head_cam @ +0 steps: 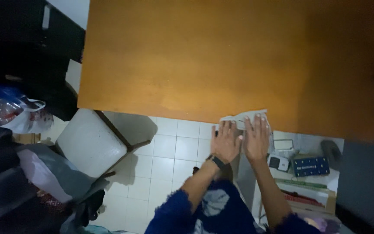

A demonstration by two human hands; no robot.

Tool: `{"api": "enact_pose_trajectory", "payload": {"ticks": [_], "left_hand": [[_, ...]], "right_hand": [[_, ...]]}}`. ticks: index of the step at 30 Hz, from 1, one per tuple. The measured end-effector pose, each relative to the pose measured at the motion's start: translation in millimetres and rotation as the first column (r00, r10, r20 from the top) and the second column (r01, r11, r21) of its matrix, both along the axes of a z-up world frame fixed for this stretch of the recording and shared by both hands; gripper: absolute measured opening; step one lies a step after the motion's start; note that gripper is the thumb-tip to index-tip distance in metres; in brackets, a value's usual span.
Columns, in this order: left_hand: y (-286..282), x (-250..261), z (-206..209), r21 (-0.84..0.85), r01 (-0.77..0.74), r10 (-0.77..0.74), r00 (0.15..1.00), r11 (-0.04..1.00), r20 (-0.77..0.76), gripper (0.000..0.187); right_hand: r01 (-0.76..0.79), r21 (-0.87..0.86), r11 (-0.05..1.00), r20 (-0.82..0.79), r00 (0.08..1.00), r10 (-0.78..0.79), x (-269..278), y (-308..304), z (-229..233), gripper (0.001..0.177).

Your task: Clean a desk lamp with a cloth, wipe the desk surface, and organize books and small electronics.

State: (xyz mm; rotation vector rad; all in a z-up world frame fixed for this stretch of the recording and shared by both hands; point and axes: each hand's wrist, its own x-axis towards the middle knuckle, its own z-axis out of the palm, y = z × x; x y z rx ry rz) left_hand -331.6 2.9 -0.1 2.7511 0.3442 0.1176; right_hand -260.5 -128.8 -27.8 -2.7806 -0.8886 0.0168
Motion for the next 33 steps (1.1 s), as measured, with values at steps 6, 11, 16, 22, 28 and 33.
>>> {"api": "enact_pose_trajectory", "payload": {"ticks": [6,11,16,22,28,33], "left_hand": [[22.5,-15.0,9.8,-0.090,-0.030,0.004,0.961,0.995,-0.275,0.068],[83.9,-44.5,0.9,-0.031,-0.342,0.331,0.926,0.939,-0.184,0.067],[110.9,-31.3,19.4,-0.108,-0.334,0.325,0.941,0.936,-0.095,0.063],[124.1,35.8,2.6,-0.067,-0.216,0.217,0.976,0.974,0.012,0.063],[169.3,158.5,1.9,-0.059,-0.201,0.203,0.979,0.978,0.032,0.064],[221.3,273.5,-3.0,-0.037,-0.193,0.193,0.981,0.981,0.003,0.062]], "right_hand": [[-0.027,0.142,0.990,0.064,0.998,0.018,-14.0,45.0,-37.9,0.068],[-0.250,0.056,0.967,0.012,0.968,0.250,-31.6,131.7,-22.7,0.069],[-0.188,0.148,0.971,0.029,0.982,0.186,-16.6,153.2,10.3,0.059],[-0.084,0.113,0.990,0.060,0.995,0.077,48.5,166.6,5.4,0.057],[-0.071,0.168,0.983,0.052,0.997,0.063,169.3,208.0,4.7,0.058],[-0.070,0.125,0.990,0.060,0.996,0.063,284.8,252.6,12.0,0.058]]}}
